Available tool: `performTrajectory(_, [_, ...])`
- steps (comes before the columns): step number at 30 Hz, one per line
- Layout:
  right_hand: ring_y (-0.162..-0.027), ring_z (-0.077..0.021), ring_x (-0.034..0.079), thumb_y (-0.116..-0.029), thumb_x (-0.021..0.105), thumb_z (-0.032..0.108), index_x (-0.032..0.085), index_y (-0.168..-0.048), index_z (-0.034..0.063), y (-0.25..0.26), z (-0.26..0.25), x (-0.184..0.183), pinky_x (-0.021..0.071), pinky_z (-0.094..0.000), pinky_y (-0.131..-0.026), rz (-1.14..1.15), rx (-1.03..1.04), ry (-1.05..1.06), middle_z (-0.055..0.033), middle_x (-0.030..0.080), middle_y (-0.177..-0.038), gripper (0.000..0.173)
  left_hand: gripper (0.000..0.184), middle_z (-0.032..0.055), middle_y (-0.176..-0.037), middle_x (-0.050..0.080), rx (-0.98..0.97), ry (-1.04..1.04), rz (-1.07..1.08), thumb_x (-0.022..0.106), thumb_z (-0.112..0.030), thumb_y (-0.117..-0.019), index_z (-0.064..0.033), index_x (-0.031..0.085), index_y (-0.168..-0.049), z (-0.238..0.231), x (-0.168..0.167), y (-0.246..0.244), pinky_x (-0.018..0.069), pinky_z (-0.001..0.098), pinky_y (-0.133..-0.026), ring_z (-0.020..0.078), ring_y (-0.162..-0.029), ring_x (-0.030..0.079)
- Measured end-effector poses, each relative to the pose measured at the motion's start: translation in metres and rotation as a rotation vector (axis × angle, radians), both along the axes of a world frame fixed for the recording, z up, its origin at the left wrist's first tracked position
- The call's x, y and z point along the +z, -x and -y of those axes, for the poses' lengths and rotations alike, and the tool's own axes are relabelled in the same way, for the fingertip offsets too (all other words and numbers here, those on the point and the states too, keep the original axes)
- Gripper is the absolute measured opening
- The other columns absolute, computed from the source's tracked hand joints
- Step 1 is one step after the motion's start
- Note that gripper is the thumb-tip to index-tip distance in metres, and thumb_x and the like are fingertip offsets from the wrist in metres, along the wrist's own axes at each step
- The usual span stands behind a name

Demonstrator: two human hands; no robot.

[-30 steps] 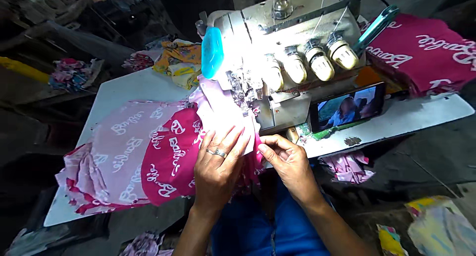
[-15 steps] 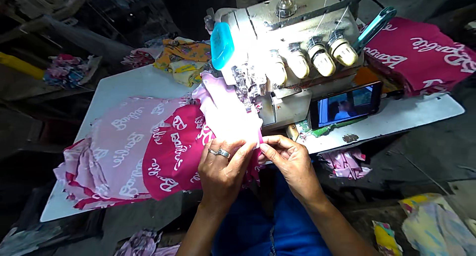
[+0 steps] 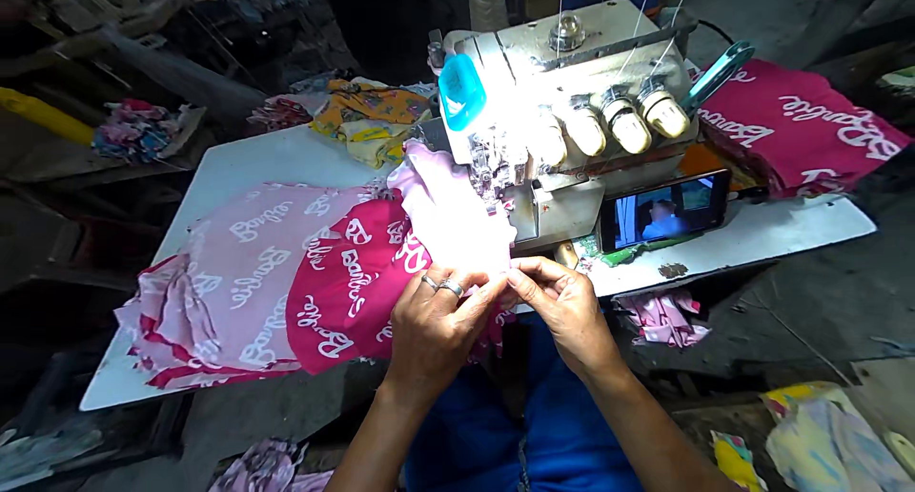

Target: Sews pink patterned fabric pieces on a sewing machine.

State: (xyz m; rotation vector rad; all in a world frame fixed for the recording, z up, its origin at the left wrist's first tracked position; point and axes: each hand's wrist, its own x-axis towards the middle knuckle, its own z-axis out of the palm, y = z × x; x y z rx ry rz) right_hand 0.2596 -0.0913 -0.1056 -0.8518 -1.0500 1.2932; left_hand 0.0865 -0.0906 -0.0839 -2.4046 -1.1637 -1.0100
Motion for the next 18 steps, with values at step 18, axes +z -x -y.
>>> performTrajectory(18, [-0.089, -0.0093, 0.063, -0.0935, 0.061, 0.001, 0.077, -0.115, 0.0091, -0.005, -0.025, 0.011, 0.0533, -0.0201, -0.078, 0.852, -0.385, -0.494, -0.0059, 0.065, -0.101, 0.029, 0.044, 0.0057, -0.142, 0.064, 0.099, 0.171, -0.254, 0.049, 0.004, -0.0978, -0.0087, 0.067, -0.136, -0.013, 0.024, 0.003, 0.0451, 0.0519, -0.108, 0.0267, -0.124, 0.065])
